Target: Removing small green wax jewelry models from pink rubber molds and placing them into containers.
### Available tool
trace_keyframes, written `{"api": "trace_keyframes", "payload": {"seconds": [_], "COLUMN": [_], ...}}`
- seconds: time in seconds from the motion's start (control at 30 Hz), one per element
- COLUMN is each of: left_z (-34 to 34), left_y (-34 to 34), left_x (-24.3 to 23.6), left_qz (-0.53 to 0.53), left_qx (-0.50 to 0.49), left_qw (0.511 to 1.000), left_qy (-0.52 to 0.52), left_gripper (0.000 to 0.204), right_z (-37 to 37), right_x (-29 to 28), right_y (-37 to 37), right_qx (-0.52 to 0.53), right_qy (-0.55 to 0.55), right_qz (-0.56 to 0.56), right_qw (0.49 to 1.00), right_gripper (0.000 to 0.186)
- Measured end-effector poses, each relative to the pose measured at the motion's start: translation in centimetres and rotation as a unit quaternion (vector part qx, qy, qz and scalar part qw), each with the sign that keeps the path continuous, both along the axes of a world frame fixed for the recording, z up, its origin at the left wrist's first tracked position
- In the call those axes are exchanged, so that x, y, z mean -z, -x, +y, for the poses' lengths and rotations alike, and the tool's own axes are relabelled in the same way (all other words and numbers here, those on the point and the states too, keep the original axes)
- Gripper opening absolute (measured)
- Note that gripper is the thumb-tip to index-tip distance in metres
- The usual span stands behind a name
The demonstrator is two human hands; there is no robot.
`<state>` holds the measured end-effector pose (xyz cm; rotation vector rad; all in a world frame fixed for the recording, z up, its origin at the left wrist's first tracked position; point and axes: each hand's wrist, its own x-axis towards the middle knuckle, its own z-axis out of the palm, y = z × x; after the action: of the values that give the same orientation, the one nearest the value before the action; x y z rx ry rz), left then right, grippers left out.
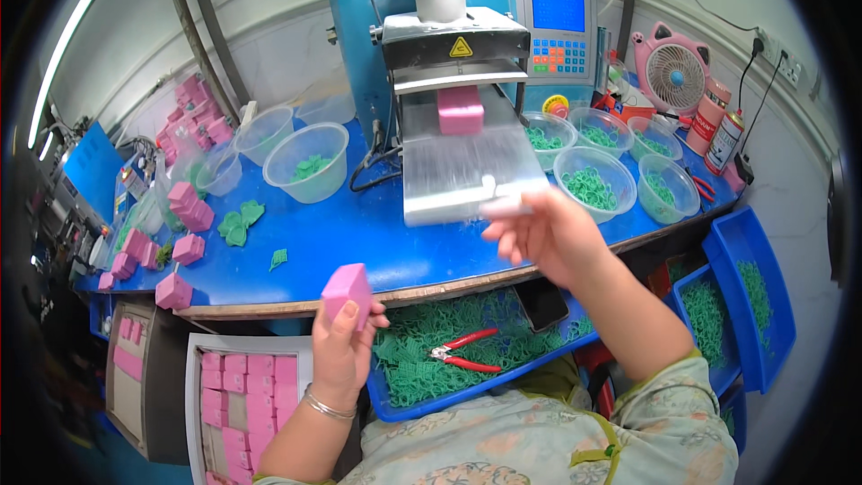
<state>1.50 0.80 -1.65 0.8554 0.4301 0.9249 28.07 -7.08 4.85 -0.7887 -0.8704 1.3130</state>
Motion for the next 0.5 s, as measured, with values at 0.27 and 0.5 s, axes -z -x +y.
{"api": "trace_keyframes", "payload": {"seconds": [0.27,0.5], "left_z": [1.3,5.2], "left_y": [-2.2,-4.2], "left_x": [-5.5,-4.6], "left_qz": [0.268,0.395], "left_qx": [-0.226,0.082], "left_qw": [0.717,0.767], "left_qy": [-0.603,-0.499], "left_gripper": [0.092,0.079], "right_z": [-4.9,-4.2], "right_x": [3.1,5.6], "right_y": [1.8,5.5], "right_qx": [-0.208,-0.268], "right_qy": [0.069,0.175], "right_qz": [0.136,0.117], "right_qw": [0.966,0.940], "right_gripper": [0.053,0.062]}}
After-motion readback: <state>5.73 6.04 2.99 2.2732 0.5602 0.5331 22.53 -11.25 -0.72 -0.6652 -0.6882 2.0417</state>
